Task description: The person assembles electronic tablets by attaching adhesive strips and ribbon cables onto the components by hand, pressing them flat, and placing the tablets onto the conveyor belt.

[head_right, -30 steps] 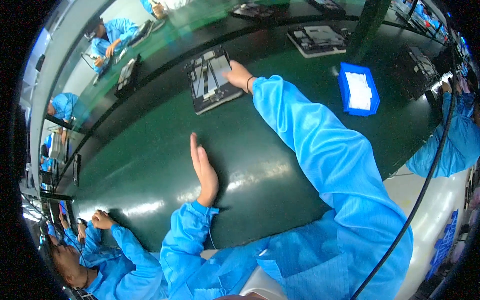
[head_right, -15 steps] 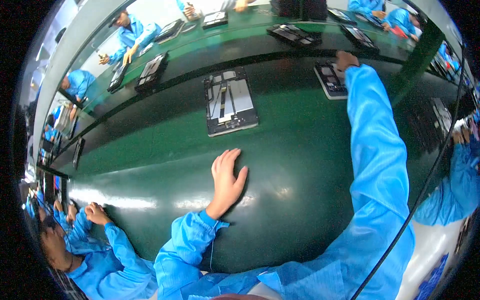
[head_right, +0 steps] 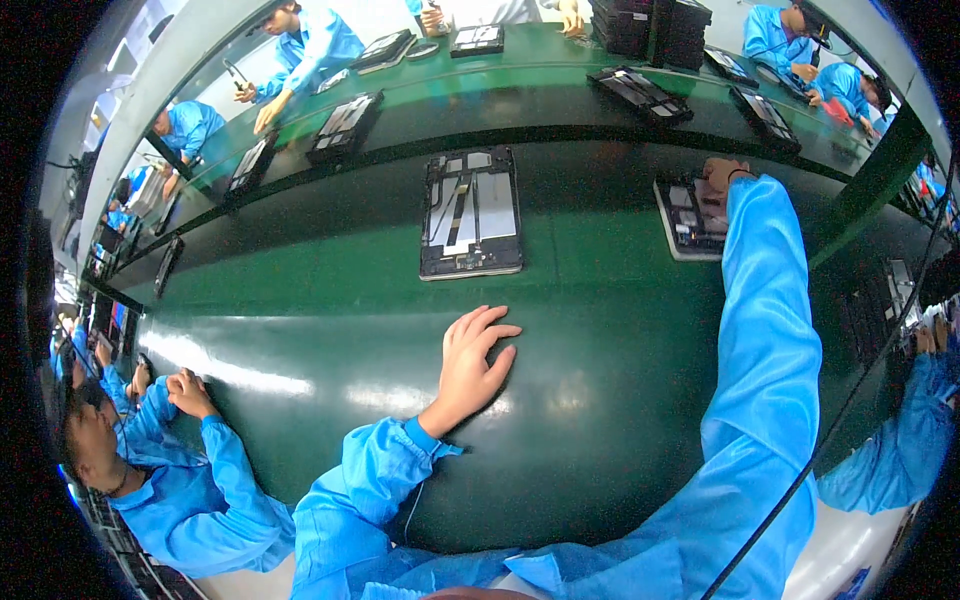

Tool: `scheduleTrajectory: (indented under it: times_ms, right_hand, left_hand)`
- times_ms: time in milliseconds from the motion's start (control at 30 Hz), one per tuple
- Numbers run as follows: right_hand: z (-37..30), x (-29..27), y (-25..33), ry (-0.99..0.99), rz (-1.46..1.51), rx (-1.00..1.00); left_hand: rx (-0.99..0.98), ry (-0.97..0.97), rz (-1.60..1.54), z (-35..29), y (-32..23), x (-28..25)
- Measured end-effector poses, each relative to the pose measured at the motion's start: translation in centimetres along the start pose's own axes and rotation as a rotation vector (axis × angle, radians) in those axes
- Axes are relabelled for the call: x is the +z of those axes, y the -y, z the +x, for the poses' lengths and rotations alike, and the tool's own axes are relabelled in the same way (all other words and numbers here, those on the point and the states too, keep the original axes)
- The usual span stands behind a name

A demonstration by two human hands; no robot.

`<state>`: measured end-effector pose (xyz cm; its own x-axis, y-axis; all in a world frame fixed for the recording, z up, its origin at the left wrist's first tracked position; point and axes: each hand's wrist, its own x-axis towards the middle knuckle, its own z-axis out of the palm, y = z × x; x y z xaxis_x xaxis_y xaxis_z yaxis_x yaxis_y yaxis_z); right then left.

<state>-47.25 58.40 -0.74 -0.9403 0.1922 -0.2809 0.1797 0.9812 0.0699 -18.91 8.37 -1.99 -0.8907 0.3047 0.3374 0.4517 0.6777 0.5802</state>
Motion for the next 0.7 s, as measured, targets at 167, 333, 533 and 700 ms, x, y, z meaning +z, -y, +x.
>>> scheduleTrajectory:
  times_ms: [167,333,533,700]
  right_hand:
    - [1.0,-1.3,-3.0,0.217,-0.538,-0.381]
    - [-2.2,-0.5,-2.6,0.114,-0.128,-0.198]
    - [-4.9,-6.3,-1.3,0.128,-0.169,-0.157]
    - [-6.5,-10.5,-2.8,-0.016,-0.033,-0.267]
  left_hand:
    - [0.001,-0.013,-0.018,0.4,-0.6,0.7]
    - [-0.015,-0.018,-0.014,0.1,-0.3,1.3]
    - [-0.019,-0.021,-0.014,-0.3,-1.3,1.0]
    - [0.033,-0.057,-0.007,0.6,-2.1,1.5]
